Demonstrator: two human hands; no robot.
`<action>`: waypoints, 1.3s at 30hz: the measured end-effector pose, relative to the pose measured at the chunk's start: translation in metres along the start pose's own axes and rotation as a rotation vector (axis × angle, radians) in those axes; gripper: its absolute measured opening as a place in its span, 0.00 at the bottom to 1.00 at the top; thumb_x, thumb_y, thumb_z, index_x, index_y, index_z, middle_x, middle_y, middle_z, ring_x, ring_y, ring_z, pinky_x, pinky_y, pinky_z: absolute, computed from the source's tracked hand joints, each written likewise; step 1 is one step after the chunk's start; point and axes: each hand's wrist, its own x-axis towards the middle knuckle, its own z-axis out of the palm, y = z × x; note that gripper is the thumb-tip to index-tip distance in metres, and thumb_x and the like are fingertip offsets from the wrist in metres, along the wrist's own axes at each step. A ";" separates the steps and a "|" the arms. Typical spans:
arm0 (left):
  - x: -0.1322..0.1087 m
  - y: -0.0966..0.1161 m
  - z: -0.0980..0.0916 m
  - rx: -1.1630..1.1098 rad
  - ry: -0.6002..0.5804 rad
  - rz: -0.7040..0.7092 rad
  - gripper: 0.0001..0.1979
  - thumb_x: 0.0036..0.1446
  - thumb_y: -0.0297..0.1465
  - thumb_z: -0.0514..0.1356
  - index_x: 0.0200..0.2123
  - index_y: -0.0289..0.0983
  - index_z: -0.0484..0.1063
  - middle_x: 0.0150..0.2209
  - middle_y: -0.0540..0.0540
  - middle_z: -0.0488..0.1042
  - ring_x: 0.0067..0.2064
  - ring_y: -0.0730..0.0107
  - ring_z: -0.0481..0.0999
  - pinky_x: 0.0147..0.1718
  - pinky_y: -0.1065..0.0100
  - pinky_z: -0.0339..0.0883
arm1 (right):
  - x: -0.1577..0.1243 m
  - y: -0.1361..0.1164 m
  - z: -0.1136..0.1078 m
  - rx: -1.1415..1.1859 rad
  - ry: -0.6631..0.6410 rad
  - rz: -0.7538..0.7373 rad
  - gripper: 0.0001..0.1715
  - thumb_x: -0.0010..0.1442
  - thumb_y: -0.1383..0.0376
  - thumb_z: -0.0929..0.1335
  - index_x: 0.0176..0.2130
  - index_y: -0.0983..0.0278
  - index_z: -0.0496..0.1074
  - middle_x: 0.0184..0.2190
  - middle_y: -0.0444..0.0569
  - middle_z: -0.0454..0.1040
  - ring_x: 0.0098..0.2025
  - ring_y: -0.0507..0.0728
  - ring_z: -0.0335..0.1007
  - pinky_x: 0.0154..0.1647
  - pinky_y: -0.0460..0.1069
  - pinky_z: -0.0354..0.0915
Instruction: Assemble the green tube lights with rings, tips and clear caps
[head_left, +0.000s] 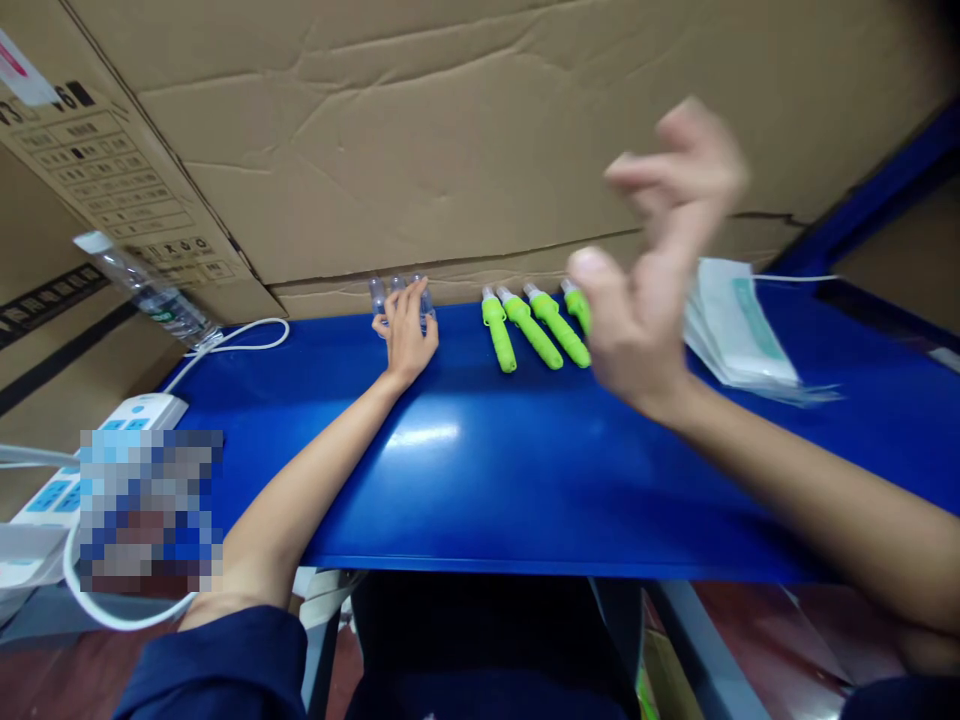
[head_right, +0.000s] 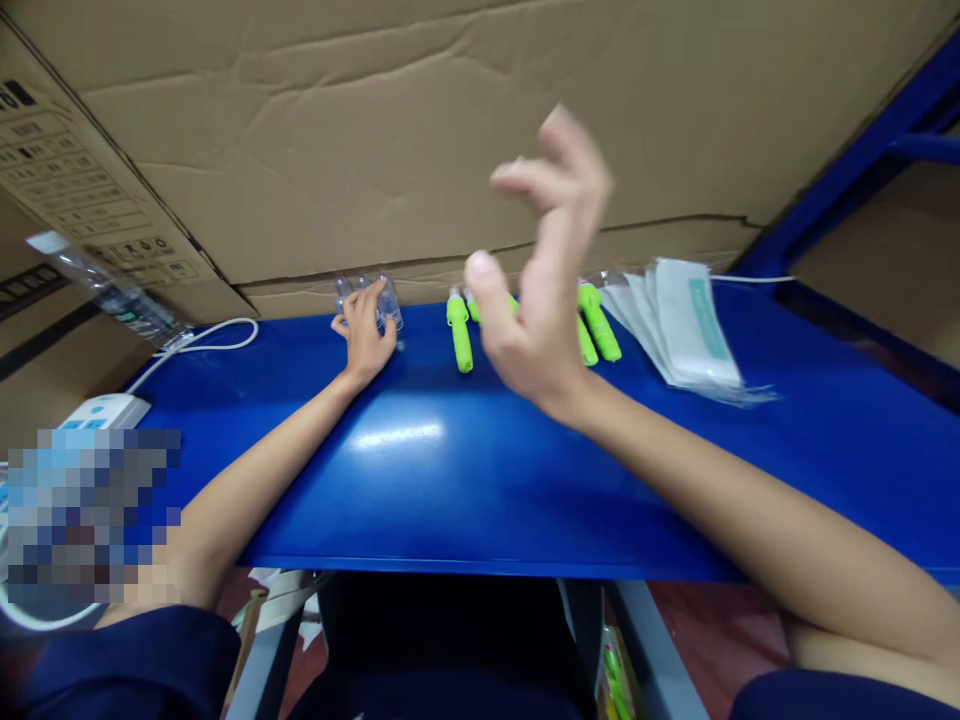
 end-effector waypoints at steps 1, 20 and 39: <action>0.000 0.000 0.000 0.003 -0.004 -0.001 0.29 0.60 0.27 0.52 0.65 0.42 0.62 0.65 0.42 0.67 0.67 0.52 0.60 0.61 0.48 0.53 | 0.001 0.004 0.008 -0.027 -0.012 -0.005 0.23 0.69 0.56 0.62 0.61 0.57 0.62 0.65 0.54 0.57 0.69 0.66 0.54 0.67 0.66 0.58; 0.000 -0.006 0.009 -0.064 0.052 0.058 0.19 0.65 0.28 0.52 0.58 0.41 0.70 0.59 0.38 0.71 0.62 0.48 0.66 0.58 0.44 0.56 | 0.027 0.046 0.118 -0.734 -0.732 0.448 0.23 0.68 0.68 0.60 0.59 0.76 0.65 0.52 0.70 0.73 0.55 0.70 0.72 0.51 0.58 0.69; -0.003 -0.012 0.017 -0.276 -0.161 0.239 0.20 0.66 0.31 0.54 0.60 0.35 0.60 0.53 0.34 0.73 0.54 0.53 0.76 0.57 0.51 0.70 | -0.014 0.056 0.101 -0.416 -0.718 0.287 0.24 0.69 0.63 0.62 0.61 0.68 0.61 0.60 0.59 0.69 0.57 0.68 0.70 0.55 0.57 0.68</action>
